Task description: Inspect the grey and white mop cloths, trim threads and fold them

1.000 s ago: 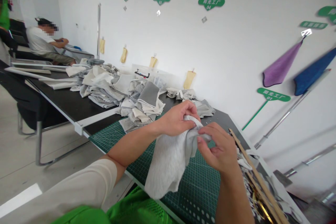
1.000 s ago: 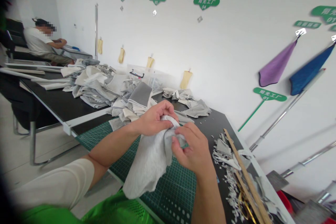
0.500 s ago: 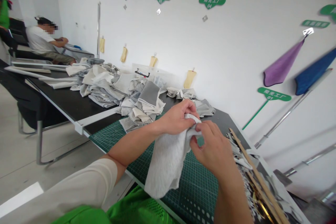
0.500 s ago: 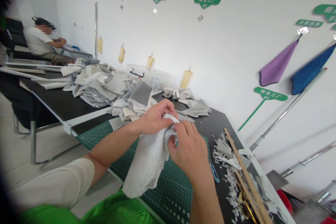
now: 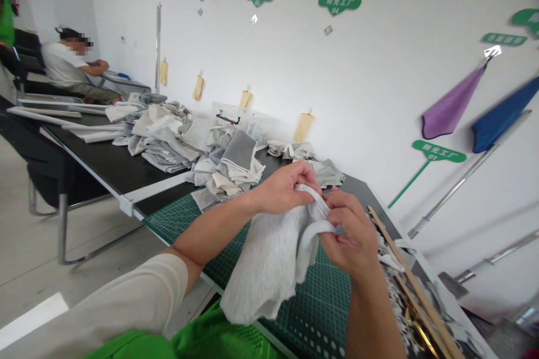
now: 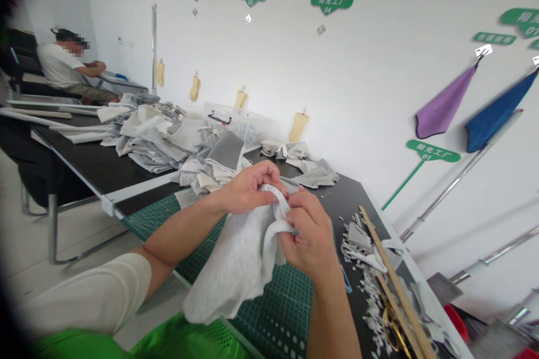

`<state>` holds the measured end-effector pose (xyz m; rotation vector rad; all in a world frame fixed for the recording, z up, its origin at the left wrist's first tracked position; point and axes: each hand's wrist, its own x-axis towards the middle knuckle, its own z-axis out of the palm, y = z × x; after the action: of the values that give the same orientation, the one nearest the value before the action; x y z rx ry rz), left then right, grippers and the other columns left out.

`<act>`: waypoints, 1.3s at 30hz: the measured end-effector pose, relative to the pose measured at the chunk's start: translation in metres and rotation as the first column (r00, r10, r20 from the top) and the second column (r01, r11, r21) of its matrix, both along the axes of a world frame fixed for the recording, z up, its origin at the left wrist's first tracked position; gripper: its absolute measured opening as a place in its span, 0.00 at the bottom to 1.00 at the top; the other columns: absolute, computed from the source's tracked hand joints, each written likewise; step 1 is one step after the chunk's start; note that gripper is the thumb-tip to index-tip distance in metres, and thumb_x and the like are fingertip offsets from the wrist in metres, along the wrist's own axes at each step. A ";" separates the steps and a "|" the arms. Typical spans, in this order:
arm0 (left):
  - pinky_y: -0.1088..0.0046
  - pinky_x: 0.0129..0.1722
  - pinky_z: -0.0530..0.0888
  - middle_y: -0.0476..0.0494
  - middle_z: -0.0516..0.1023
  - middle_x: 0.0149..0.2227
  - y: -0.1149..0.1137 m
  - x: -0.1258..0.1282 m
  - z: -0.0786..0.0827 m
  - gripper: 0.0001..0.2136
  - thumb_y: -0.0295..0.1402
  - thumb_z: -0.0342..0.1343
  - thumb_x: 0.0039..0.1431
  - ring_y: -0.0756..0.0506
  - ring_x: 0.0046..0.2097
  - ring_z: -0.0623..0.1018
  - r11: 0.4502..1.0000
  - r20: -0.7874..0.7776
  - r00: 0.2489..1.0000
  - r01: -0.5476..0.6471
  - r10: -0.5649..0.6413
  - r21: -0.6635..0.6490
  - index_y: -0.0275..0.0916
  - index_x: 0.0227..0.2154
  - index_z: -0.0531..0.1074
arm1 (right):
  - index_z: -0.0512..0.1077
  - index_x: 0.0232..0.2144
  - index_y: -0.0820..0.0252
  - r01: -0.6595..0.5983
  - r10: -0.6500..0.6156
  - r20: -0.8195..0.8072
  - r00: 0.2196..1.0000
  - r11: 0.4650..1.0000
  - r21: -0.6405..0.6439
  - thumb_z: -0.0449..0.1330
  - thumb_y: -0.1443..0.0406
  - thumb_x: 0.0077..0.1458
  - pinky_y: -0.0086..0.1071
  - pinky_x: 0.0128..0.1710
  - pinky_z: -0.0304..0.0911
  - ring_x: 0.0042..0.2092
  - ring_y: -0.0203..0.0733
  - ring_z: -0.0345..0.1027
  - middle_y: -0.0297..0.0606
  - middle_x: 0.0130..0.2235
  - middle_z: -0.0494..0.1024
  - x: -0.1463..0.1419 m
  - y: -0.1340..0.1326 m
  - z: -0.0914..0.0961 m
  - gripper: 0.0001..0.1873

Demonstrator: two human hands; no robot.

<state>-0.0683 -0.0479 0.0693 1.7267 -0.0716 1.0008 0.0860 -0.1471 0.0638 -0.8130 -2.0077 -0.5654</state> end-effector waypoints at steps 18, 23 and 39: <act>0.74 0.36 0.68 0.47 0.74 0.32 0.005 -0.005 0.006 0.13 0.22 0.58 0.46 0.53 0.32 0.73 0.998 0.013 1.000 -0.021 0.022 -0.064 0.37 0.32 0.58 | 0.68 0.34 0.57 -0.073 0.052 -0.083 0.995 0.956 -0.284 0.52 0.75 0.53 0.28 0.28 0.52 0.29 0.33 0.58 0.33 0.29 0.63 0.003 -0.005 0.001 0.10; 0.75 0.35 0.67 0.47 0.74 0.32 0.005 -0.005 0.007 0.13 0.22 0.58 0.45 0.53 0.32 0.72 0.997 0.003 0.999 -0.034 0.034 -0.074 0.36 0.31 0.59 | 0.64 0.30 0.59 -0.122 0.085 -0.107 0.991 0.902 -0.415 0.53 0.72 0.50 0.31 0.31 0.52 0.32 0.35 0.57 0.34 0.30 0.62 0.005 -0.011 0.005 0.04; 0.74 0.35 0.67 0.46 0.75 0.33 0.009 -0.011 0.007 0.13 0.26 0.59 0.47 0.52 0.33 0.73 0.992 -0.022 0.992 -0.126 0.126 0.001 0.37 0.32 0.59 | 0.61 0.47 0.58 0.041 -0.250 -0.436 0.865 0.900 -0.433 0.56 0.65 0.53 0.25 0.16 0.46 0.18 0.29 0.49 0.25 0.22 0.63 0.001 -0.003 -0.008 0.18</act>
<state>-0.0790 -0.0392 0.0765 1.7588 0.0530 1.0736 0.0868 -0.1503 0.0561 -1.2394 -1.6133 0.0056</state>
